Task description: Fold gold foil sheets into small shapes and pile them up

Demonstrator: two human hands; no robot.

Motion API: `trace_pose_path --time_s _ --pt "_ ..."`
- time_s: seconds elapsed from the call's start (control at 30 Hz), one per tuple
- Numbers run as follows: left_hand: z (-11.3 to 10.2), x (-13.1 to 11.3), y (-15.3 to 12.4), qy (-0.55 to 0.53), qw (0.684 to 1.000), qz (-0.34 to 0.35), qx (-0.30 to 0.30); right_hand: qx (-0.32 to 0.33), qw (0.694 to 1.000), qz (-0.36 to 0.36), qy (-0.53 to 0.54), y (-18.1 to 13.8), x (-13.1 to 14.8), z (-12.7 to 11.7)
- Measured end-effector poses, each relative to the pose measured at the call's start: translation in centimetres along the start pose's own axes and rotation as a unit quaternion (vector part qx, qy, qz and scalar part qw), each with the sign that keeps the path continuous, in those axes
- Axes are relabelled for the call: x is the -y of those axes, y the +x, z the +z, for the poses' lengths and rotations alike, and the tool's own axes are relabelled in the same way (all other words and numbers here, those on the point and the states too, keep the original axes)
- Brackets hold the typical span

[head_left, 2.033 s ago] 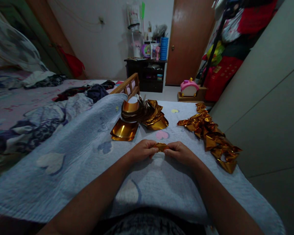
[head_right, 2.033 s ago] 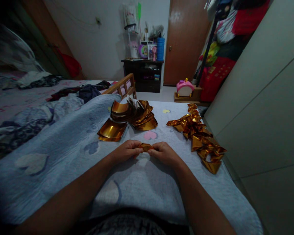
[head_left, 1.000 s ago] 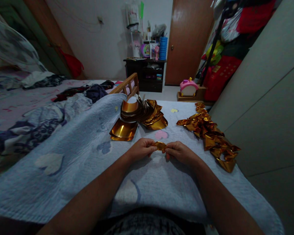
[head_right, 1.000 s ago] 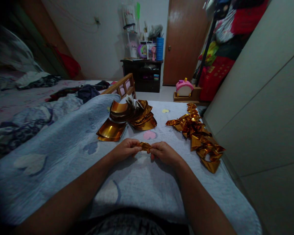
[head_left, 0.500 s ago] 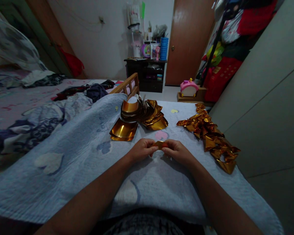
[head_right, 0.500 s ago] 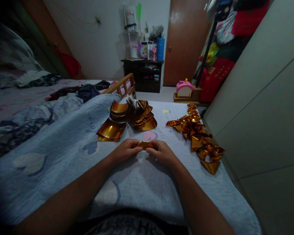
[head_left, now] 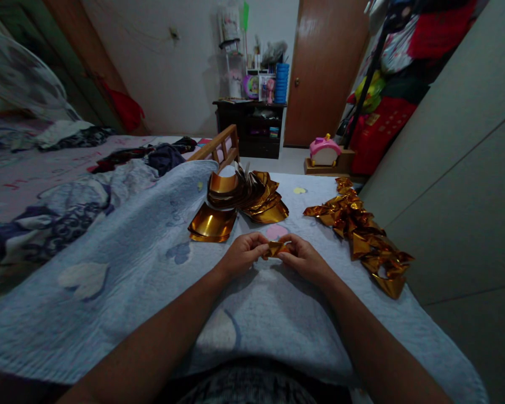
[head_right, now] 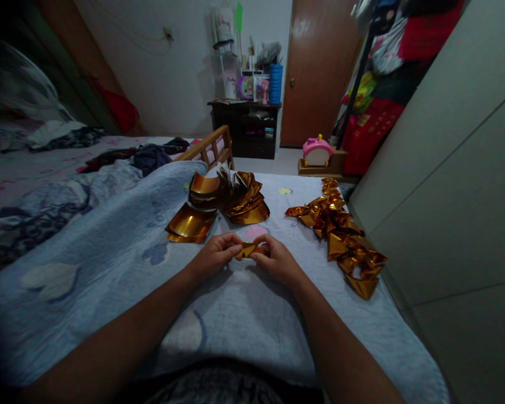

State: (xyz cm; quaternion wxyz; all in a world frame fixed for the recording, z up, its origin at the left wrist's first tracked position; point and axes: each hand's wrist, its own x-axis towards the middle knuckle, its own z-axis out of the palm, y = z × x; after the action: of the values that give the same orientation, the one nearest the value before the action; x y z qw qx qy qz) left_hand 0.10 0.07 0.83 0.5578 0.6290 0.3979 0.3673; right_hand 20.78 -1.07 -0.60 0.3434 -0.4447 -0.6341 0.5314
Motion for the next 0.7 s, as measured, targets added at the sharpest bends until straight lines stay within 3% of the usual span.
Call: trace_pose_path --time_s 0.23,0.43,0.7 --pt "-0.12 0.12 -0.11 0.006 1.000 0.013 -0.012 0.016 1.000 -0.012 0.013 0.02 0.08 0.02" --pt "-0.38 0.70 0.17 -0.013 0.998 0.008 -0.055 -0.007 1.000 -0.026 0.001 -0.04 -0.07 -0.22" --pt "-0.44 0.75 0.29 0.037 0.998 0.020 -0.047 -0.044 0.995 -0.043 -0.072 -0.09 0.02 -0.14"
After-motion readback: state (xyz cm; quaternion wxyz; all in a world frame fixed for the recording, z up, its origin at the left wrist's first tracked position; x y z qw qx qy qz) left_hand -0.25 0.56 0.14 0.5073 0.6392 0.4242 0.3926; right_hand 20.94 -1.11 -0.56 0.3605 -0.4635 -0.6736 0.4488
